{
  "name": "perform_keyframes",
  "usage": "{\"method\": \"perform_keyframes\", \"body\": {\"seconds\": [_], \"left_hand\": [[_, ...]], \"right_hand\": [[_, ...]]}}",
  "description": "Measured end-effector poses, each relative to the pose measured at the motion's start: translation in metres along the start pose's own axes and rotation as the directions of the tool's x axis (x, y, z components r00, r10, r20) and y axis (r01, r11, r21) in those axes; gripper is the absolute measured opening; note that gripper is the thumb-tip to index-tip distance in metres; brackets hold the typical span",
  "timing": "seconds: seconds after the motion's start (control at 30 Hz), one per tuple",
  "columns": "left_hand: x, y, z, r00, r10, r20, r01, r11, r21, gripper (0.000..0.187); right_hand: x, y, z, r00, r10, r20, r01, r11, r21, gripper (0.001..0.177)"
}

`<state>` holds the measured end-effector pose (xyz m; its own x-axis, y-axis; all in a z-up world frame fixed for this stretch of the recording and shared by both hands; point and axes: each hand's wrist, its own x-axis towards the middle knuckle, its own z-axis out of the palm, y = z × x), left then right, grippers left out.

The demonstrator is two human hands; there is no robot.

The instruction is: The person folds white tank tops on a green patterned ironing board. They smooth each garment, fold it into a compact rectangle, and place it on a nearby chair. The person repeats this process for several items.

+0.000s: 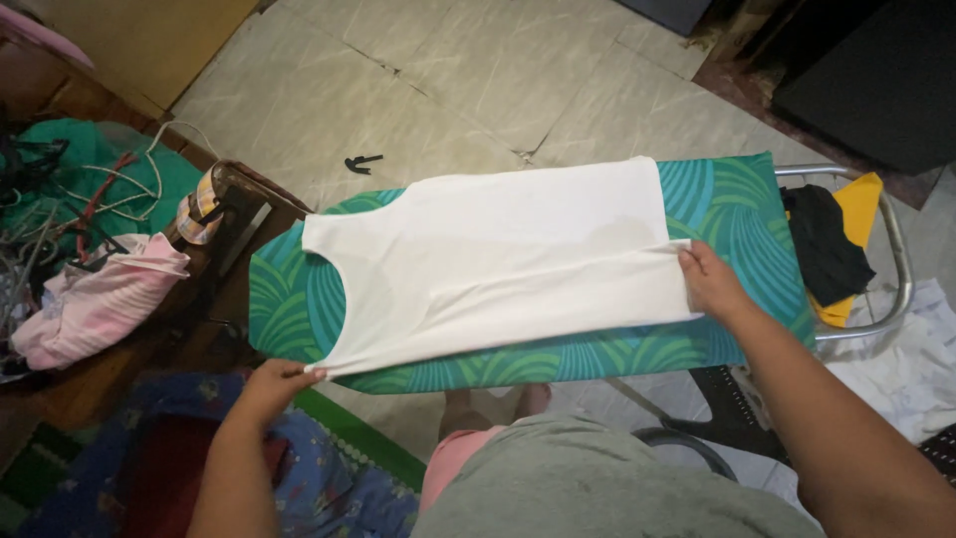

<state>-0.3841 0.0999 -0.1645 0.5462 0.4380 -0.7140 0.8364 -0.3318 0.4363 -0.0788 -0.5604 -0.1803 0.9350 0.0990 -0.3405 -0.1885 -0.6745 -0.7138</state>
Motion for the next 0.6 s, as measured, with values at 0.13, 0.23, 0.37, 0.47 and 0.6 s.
{"method": "perform_keyframes", "body": {"seconds": [0.13,0.23,0.37,0.47,0.6], "left_hand": [[0.004,-0.019,-0.002,0.994,-0.095,0.054,0.088,0.988,0.124,0.051],[0.033,-0.069,0.006,0.995,0.066,0.068,-0.077,0.982,0.173,0.051],[0.073,-0.096,0.001,0.985,0.060,0.159,-0.072,0.995,0.068,0.045],[0.061,-0.026,-0.016,0.978,0.199,-0.055,-0.185,0.965,0.187,0.036],[0.006,0.118,-0.029,0.764,0.515,-0.389,-0.332,0.830,0.447,0.035]], "right_hand": [[-0.015,0.003,0.008,0.997,-0.079,-0.004,0.077,0.980,-0.186,0.035],[-0.035,0.012,0.015,0.996,0.080,-0.029,-0.084,0.955,-0.286,0.037],[-0.043,-0.020,0.006,0.994,-0.013,-0.105,-0.039,0.880,-0.474,0.043],[-0.021,-0.070,-0.005,0.980,-0.055,-0.191,-0.050,0.863,-0.503,0.050],[0.060,-0.075,0.005,0.950,-0.263,-0.166,0.164,0.876,-0.453,0.051]]}}
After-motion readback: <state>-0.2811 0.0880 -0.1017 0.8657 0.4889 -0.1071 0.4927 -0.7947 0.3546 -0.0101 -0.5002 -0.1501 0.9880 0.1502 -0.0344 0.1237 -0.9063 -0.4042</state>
